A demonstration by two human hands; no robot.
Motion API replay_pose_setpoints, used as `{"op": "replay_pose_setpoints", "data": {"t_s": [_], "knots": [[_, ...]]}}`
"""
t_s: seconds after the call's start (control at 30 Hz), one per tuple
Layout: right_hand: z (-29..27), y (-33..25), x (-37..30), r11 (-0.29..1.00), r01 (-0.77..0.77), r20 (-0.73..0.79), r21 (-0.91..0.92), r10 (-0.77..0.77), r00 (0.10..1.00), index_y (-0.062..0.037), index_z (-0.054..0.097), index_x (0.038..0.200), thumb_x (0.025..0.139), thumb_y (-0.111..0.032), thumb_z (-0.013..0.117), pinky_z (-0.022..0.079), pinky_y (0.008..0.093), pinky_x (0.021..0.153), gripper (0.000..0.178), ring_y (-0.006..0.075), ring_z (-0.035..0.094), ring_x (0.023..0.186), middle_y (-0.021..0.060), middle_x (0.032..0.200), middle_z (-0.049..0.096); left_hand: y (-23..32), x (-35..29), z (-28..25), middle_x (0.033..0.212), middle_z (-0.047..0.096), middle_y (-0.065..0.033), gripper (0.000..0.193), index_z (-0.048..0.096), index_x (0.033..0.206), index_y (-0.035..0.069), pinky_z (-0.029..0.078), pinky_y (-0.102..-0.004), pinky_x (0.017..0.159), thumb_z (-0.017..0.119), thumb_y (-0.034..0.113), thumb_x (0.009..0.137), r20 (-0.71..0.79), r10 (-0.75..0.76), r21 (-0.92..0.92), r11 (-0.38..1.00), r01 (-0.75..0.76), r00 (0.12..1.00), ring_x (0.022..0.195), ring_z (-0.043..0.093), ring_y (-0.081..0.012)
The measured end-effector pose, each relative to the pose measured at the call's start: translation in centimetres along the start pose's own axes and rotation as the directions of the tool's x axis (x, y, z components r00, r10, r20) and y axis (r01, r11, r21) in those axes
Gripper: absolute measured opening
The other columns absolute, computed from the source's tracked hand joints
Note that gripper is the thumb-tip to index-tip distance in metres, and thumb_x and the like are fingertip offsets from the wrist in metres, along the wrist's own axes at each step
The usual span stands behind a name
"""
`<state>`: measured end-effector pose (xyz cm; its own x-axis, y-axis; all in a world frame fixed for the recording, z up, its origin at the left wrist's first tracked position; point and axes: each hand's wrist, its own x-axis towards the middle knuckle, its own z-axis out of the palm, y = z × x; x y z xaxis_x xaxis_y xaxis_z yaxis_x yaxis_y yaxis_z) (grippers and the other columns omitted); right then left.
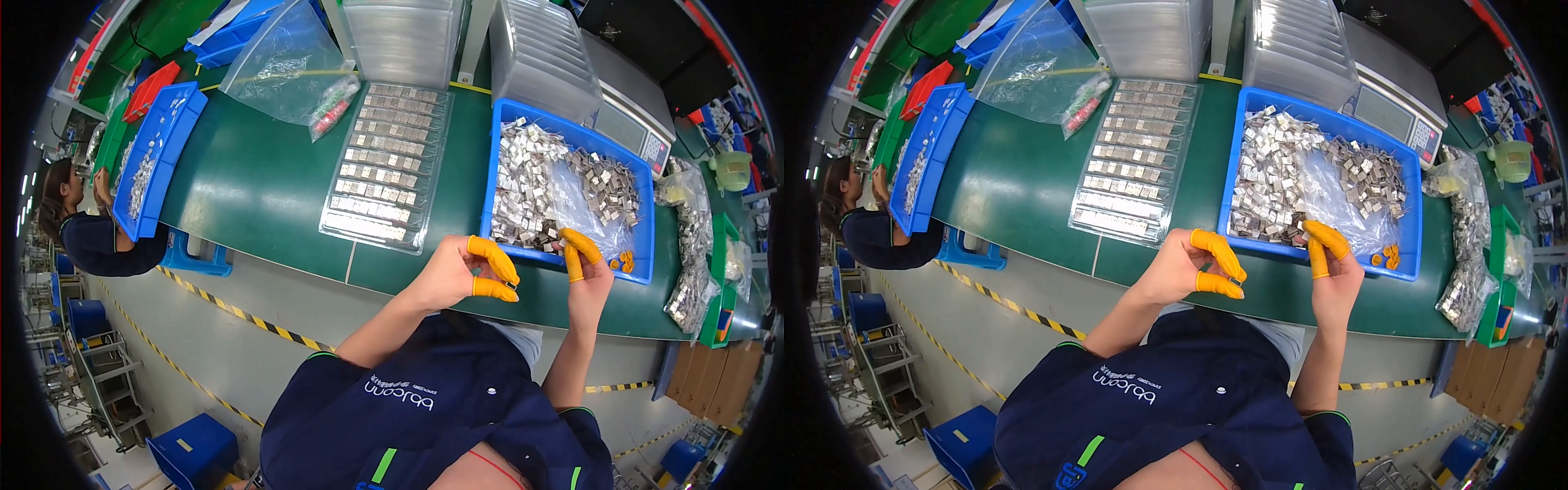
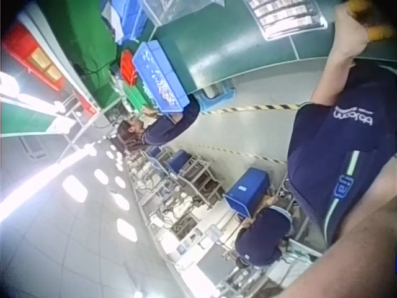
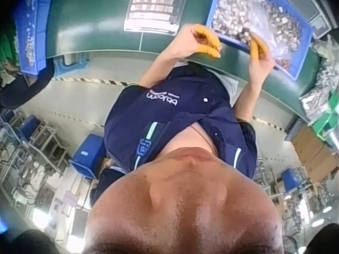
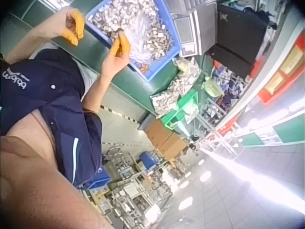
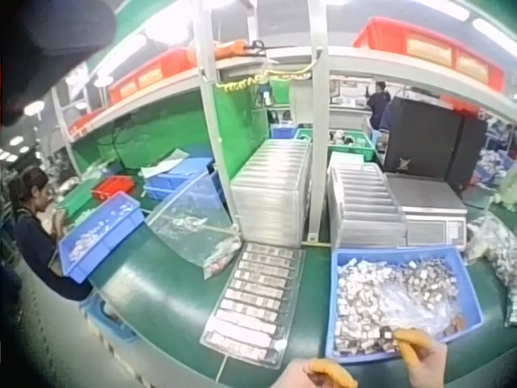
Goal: The person assembles small metallic components by hand, connecting them with wiring or small connectors. Finger cots are worn during the assembly process.
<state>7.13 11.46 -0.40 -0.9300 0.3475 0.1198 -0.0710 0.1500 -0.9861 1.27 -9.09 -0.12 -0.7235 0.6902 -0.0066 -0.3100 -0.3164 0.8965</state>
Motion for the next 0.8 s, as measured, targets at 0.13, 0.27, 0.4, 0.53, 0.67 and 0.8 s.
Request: {"op": "replay_pose_setpoints", "data": {"t_s": [0.13,0.27,0.4,0.53,0.67,0.8], "knots": [[-0.3,0.0,-0.3,1.000,0.005,0.060,-0.015,-0.004,0.998,0.0045,0.056,0.105,0.085,0.004,0.050,0.044,0.0268,0.083,0.021,0.0181,0.059,0.089,0.0098,0.101,0.059,-0.2,-0.1,0.8,0.074,0.060,-0.0026,0.022,0.064,0.076,0.002,0.039,-0.0205,0.056,0.076,-0.001,0.058,-0.022,0.073,0.056,0.996,-0.072,0.997,0.065,0.051,-0.0085],[-0.6,-0.1,0.0,1.000,0.017,0.096,0.000,-0.017,0.995,0.0040,0.056,0.104,0.084,0.004,0.050,0.044,0.0268,0.083,0.020,0.0184,0.059,0.089,0.0099,0.102,0.058,-0.2,-0.4,1.5,0.074,0.058,-0.0022,0.021,0.065,0.077,0.001,0.038,-0.0205,0.057,0.076,-0.001,0.059,-0.023,0.073,0.063,0.995,-0.071,0.997,0.063,0.049,-0.0087],[-0.4,-0.1,0.1,1.000,0.029,0.144,-0.010,-0.028,0.989,0.0036,0.056,0.103,0.085,0.004,0.050,0.045,0.0273,0.083,0.020,0.0184,0.059,0.089,0.0097,0.102,0.058,-0.4,-0.6,1.8,0.074,0.058,-0.0024,0.021,0.065,0.075,0.001,0.040,-0.0215,0.060,0.076,-0.001,0.058,-0.079,0.088,0.081,0.993,-0.082,0.993,0.064,0.050,-0.0102],[-0.8,0.3,0.2,0.999,0.031,0.177,0.026,-0.035,0.984,0.0035,0.057,0.103,0.085,0.003,0.050,0.045,0.0274,0.082,0.019,0.0180,0.059,0.088,0.0090,0.101,0.058,-1.4,-0.5,2.2,0.074,0.059,-0.0053,0.023,0.066,0.076,0.002,0.041,-0.0257,0.068,0.076,-0.002,0.056,-0.084,0.301,0.107,0.951,-0.291,0.950,0.070,0.053,-0.0135],[-1.4,0.4,0.0,0.998,0.028,0.165,0.054,-0.036,0.986,0.0035,0.057,0.103,0.085,0.003,0.050,0.045,0.0273,0.082,0.019,0.0180,0.060,0.088,0.0089,0.101,0.058,-1.3,-0.7,2.3,0.074,0.062,-0.0103,0.021,0.065,0.077,-0.001,0.046,-0.0288,0.071,0.075,-0.003,0.058,-0.044,0.249,0.255,0.939,-0.230,0.968,0.074,0.058,-0.0166],[-1.8,0.5,-0.2,0.998,0.042,0.159,0.044,-0.049,0.986,0.0036,0.057,0.103,0.085,0.003,0.050,0.045,0.0273,0.083,0.019,0.0180,0.060,0.089,0.0092,0.101,0.059,-0.7,-0.9,3.5,0.077,0.063,-0.0124,0.017,0.064,0.080,-0.006,0.050,-0.0283,0.070,0.072,-0.004,0.064,-0.130,-0.021,-0.057,0.998,0.014,0.991,0.074,0.062,-0.0192]]}}
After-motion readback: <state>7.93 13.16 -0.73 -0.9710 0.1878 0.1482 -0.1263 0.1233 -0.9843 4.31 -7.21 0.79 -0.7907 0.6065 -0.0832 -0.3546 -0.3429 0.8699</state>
